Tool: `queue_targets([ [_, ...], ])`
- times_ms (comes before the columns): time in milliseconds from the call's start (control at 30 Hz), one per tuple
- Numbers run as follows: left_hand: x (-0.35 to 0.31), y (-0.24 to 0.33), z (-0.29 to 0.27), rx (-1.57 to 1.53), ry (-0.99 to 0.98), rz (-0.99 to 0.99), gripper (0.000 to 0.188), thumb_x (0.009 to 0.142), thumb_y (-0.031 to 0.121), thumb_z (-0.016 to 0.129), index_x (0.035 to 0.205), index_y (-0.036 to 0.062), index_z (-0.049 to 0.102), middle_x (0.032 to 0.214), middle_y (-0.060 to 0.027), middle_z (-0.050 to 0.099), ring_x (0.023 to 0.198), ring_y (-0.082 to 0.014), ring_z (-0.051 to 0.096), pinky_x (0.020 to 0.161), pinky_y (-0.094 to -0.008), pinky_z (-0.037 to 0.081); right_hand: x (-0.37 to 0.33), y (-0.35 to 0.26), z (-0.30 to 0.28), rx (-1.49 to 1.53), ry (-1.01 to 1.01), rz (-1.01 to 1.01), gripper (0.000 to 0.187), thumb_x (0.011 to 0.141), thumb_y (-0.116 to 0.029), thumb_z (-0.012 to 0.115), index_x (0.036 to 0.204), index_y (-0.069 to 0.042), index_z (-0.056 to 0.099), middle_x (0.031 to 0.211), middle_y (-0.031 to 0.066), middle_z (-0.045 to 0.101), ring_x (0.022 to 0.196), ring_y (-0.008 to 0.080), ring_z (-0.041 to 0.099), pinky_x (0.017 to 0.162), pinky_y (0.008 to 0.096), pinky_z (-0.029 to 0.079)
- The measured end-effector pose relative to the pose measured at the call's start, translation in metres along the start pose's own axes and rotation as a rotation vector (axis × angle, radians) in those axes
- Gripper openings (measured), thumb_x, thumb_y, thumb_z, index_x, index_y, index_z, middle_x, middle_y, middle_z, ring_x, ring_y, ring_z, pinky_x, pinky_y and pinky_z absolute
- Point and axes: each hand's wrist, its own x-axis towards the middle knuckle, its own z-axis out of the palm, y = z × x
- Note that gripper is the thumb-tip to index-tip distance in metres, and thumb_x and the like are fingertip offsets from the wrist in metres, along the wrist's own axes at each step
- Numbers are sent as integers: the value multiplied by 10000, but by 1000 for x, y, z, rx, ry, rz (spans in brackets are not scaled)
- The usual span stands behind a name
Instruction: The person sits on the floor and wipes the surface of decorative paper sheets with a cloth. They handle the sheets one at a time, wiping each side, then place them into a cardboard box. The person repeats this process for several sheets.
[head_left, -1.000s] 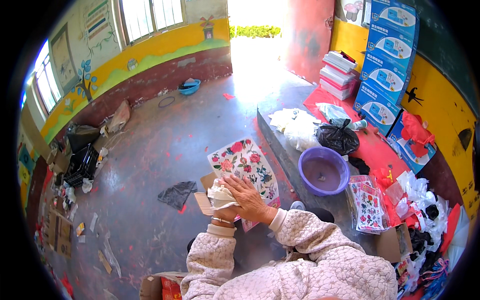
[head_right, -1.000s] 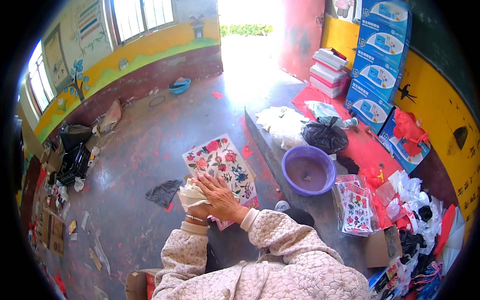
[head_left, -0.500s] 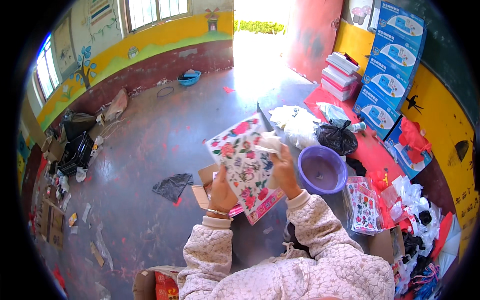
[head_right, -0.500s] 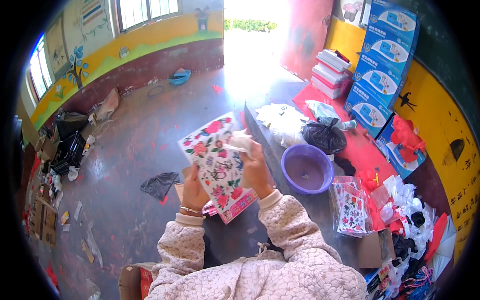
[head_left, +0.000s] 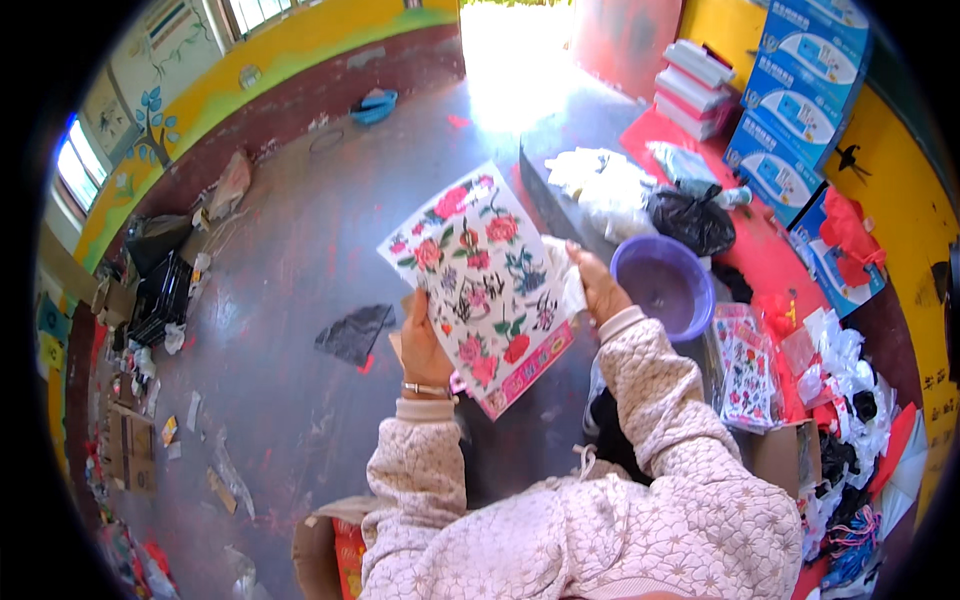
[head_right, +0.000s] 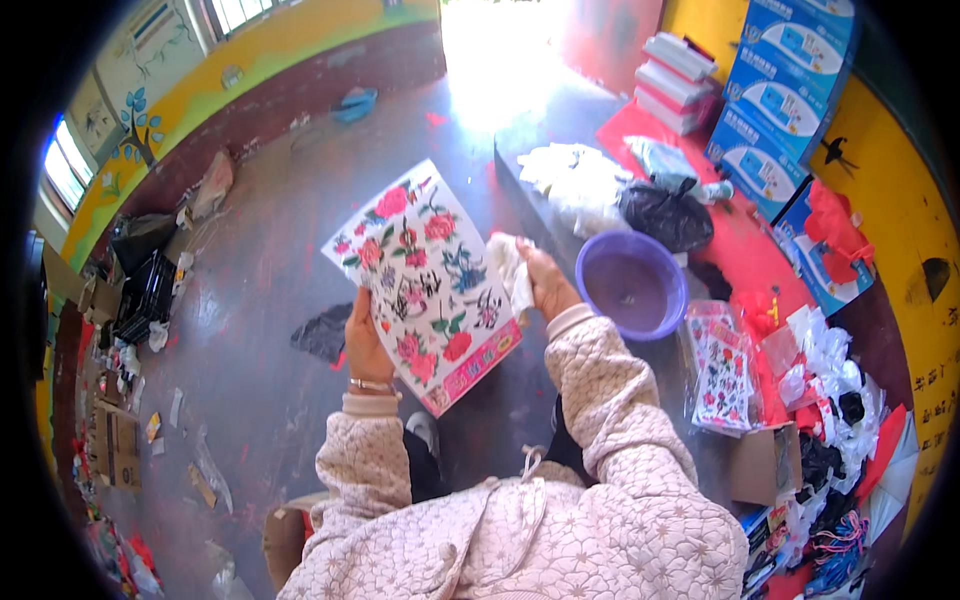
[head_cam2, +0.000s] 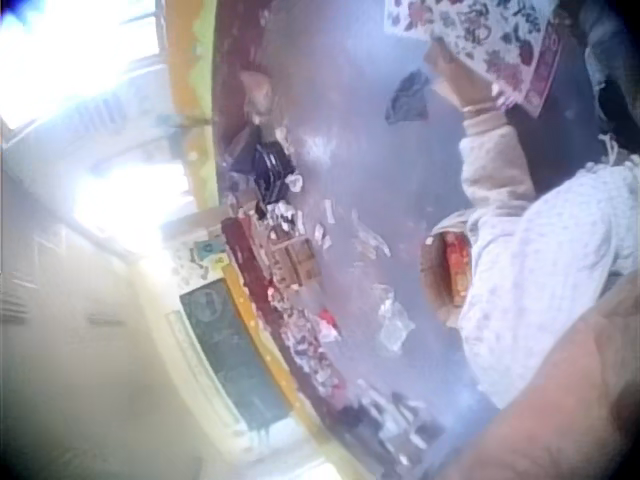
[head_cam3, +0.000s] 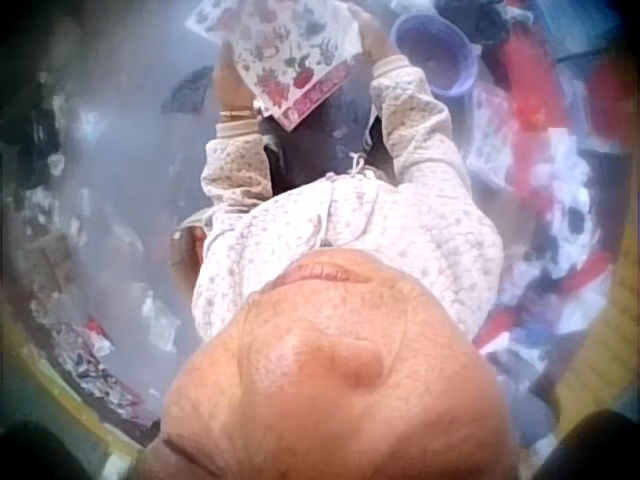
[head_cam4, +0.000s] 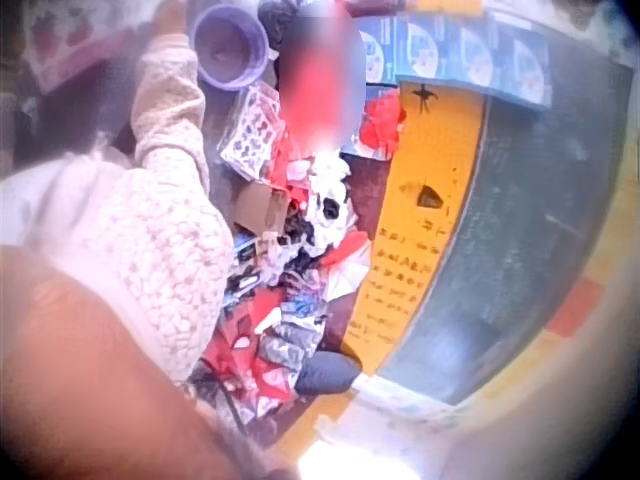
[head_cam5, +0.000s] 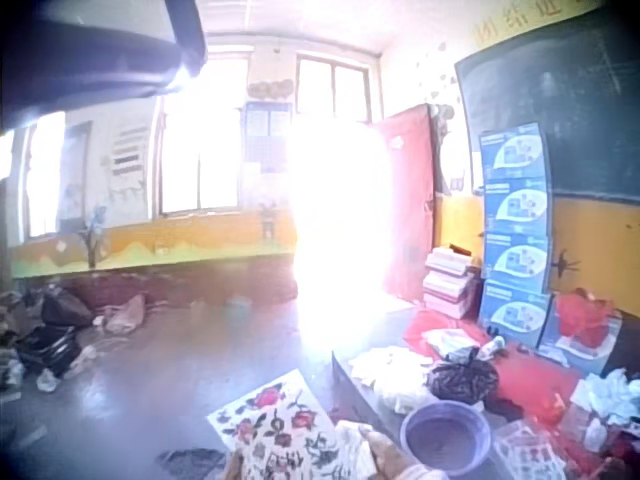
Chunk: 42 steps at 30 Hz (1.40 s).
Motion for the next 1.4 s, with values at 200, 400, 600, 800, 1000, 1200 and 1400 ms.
queue_targets([
  [200, 2, -4, -37, 379, 107, -23, 347, 945, 215, 369, 1207, -9, 410, 1136, -111, 543, 1000, -200, 551, 873, -325, 462, -56, -4, 73, 97, -98, 66, 607, 878, -538, 362, 1142, -8, 497, 1019, 155, 608, 837, 235, 627, 700, 350, 535],
  [400, 10, -11, -42, -94, 158, -307, 388, 947, 273, 335, 1227, 13, 405, 1170, -152, 533, 1018, -277, 560, 894, -419, 453, -76, -7, 69, -172, -139, 45, 416, 803, -255, 622, 1116, -7, 505, 958, 147, 625, 779, 207, 644, 671, 332, 546],
  [600, 7, -8, -39, -141, 113, -362, 377, 941, 262, 365, 1228, 22, 404, 1176, -146, 530, 1040, -269, 547, 907, -426, 439, -68, -5, 71, -298, 19, 95, 279, 794, -113, 609, 1036, 11, 544, 894, 131, 625, 732, 198, 631, 647, 334, 528],
  [800, -16, -18, -37, -73, 107, -461, 382, 886, 209, 497, 1209, 18, 425, 1142, -129, 551, 1004, -244, 565, 855, -399, 473, -52, -9, 48, 42, 42, 117, 215, 860, -69, 491, 1061, 6, 478, 909, 173, 606, 766, 286, 637, 672, 435, 553],
  [1000, -16, -22, -34, 212, 153, -484, 273, 866, 87, 501, 1129, 12, 486, 1044, -101, 599, 899, -206, 609, 759, -349, 524, -52, -5, 51, -7, 125, 59, 212, 854, -92, 527, 1025, 26, 494, 882, 174, 609, 739, 261, 636, 655, 405, 554],
  [1200, -10, -24, -37, 194, 241, -338, 230, 889, 89, 467, 1105, 14, 496, 1030, -101, 598, 881, -201, 609, 758, -345, 524, -31, -21, 0, -191, 135, 40, 385, 885, -365, 492, 964, 10, 524, 817, 169, 607, 535, 179, 582, 427, 253, 475],
  [1400, -8, -20, -53, 73, 315, -290, 257, 899, 106, 452, 1128, -7, 479, 1059, -132, 586, 944, -240, 587, 839, -394, 483, -69, -20, 61, -698, 606, -401, 356, 905, -339, 462, 1032, -10, 511, 832, 106, 599, 650, 174, 572, 590, 294, 486],
])
